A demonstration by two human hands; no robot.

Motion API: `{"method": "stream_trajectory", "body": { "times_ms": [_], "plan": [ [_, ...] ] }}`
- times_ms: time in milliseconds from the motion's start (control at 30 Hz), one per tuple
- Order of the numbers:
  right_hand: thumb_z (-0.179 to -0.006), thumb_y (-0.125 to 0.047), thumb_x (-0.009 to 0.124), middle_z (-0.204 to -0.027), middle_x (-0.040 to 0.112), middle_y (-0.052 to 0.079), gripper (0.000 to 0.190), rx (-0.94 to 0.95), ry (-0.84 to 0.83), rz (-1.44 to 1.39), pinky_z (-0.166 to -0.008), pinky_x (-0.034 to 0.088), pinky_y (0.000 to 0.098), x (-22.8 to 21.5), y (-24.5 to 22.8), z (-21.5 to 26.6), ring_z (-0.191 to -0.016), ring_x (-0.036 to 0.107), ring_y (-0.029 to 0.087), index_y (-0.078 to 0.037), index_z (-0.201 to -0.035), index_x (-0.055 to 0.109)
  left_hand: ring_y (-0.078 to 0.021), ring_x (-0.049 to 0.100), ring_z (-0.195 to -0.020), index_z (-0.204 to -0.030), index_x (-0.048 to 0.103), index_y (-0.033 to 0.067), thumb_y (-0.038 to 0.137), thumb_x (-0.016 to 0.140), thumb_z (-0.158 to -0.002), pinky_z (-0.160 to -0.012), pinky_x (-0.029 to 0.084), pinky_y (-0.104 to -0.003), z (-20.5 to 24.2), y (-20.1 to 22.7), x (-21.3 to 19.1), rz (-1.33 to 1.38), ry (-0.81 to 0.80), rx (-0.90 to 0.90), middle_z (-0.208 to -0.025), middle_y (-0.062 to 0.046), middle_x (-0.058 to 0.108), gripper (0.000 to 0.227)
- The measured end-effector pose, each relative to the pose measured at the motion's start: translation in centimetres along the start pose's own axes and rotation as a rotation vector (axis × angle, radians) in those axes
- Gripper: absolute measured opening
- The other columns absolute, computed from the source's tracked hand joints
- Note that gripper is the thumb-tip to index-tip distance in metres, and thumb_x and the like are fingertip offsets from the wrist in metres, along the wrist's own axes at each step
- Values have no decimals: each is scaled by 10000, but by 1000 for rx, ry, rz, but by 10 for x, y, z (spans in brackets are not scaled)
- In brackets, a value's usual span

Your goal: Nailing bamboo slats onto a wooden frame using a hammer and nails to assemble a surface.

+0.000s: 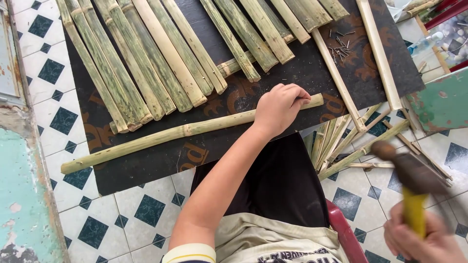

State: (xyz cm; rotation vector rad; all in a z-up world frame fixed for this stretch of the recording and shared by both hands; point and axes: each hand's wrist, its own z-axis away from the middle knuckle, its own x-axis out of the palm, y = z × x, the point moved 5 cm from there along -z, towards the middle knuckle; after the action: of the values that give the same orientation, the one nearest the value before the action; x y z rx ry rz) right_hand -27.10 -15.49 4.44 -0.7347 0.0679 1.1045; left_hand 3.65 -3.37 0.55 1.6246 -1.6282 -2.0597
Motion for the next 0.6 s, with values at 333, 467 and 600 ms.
{"method": "stream_trajectory", "body": {
  "times_ms": [333, 467, 600],
  "plan": [
    [-929, -353, 529, -402, 382, -52, 325, -757, -692, -591, -215, 338, 220, 10, -51, -5, -263, 328, 85, -50, -828, 468, -148, 549, -792, -791, 621, 185, 200, 494, -845, -557, 451, -310, 2, -2, 2, -23, 81, 94, -848, 95, 641, 139],
    [-890, -326, 577, -397, 392, -26, 300, -708, -633, -656, -231, 319, 236, 19, -45, 1, -264, 347, 104, -56, -797, 488, -154, 545, -751, -760, 588, 141, 134, 526, -838, -536, 453, -302, 6, -2, 3, -47, 146, 205, -807, 70, 635, 99],
    [-895, -283, 549, -392, 357, -37, 276, -740, -628, -680, -249, 282, 220, 28, -56, 17, -272, 313, 86, -35, -799, 477, -134, 545, -739, -758, 604, 149, 151, 538, -837, -529, 448, -277, 6, -1, 2, -79, 195, 231, -800, 75, 641, 103]
  ]
}}
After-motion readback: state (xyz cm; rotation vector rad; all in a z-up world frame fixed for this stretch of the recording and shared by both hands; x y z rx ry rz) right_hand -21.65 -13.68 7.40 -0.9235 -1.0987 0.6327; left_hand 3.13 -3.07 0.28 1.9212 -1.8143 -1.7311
